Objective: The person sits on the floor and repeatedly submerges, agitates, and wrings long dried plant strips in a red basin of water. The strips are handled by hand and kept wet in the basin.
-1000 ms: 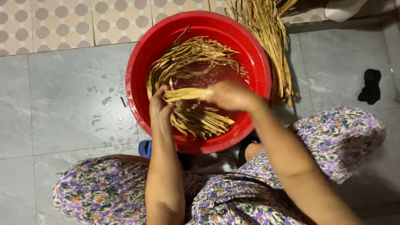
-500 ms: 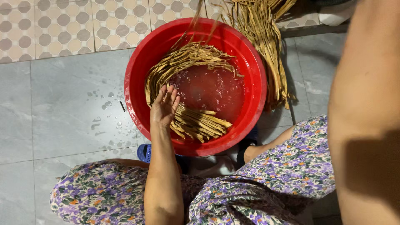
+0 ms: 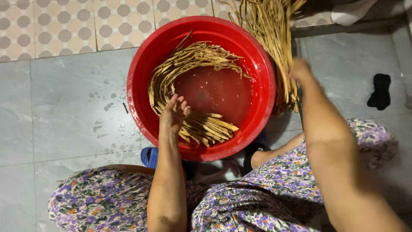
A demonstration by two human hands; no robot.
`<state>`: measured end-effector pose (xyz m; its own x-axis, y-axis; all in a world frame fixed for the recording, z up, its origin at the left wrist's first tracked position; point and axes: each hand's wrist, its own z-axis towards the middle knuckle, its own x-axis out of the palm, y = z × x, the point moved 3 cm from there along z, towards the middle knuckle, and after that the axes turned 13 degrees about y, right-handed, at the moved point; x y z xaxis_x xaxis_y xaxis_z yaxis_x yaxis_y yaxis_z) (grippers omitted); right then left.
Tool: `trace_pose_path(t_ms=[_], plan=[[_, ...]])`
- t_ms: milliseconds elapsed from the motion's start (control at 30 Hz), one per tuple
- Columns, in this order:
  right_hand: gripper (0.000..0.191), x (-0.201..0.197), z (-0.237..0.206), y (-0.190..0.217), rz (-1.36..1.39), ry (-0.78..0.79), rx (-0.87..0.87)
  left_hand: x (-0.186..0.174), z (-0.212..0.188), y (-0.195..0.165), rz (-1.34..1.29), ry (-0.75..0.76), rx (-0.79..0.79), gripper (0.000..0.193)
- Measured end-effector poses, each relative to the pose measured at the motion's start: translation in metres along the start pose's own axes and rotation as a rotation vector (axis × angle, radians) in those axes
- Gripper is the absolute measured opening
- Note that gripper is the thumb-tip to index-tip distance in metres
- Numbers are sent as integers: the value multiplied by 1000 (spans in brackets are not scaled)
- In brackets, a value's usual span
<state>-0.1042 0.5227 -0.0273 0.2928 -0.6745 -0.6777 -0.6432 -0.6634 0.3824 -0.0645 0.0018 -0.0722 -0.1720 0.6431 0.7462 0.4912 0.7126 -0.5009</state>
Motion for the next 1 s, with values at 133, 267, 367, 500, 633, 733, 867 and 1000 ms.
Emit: trace_pose_path(t_ms=[133, 267, 367, 500, 633, 733, 867, 1000], plan=[[41, 41, -1, -23, -263, -207, -15, 0, -4, 1, 16, -69, -19, 34], [40, 48, -24, -5, -233, -107, 231, -7, -2, -7, 1, -109, 82, 31], [40, 36, -40, 35, -156, -419, 117, -20, -2, -23, -39, -137, 283, 30], [7, 50, -51, 107, 104, -751, -775, -36, -6, -39, -63, -264, 502, 31], [16, 162, -57, 167, 224, -227, -1160, -38, -9, -38, -60, -233, 591, 31], [24, 270, -76, 169, 0, 369, -819, -36, -11, -30, 0, -261, 552, 27], [24, 314, -95, 158, 19, 292, -737, -19, -17, -14, 711, -305, 514, 22], [11, 300, -81, 157, 343, 344, -602, 6, -23, 31, 1504, -209, 248, 30]])
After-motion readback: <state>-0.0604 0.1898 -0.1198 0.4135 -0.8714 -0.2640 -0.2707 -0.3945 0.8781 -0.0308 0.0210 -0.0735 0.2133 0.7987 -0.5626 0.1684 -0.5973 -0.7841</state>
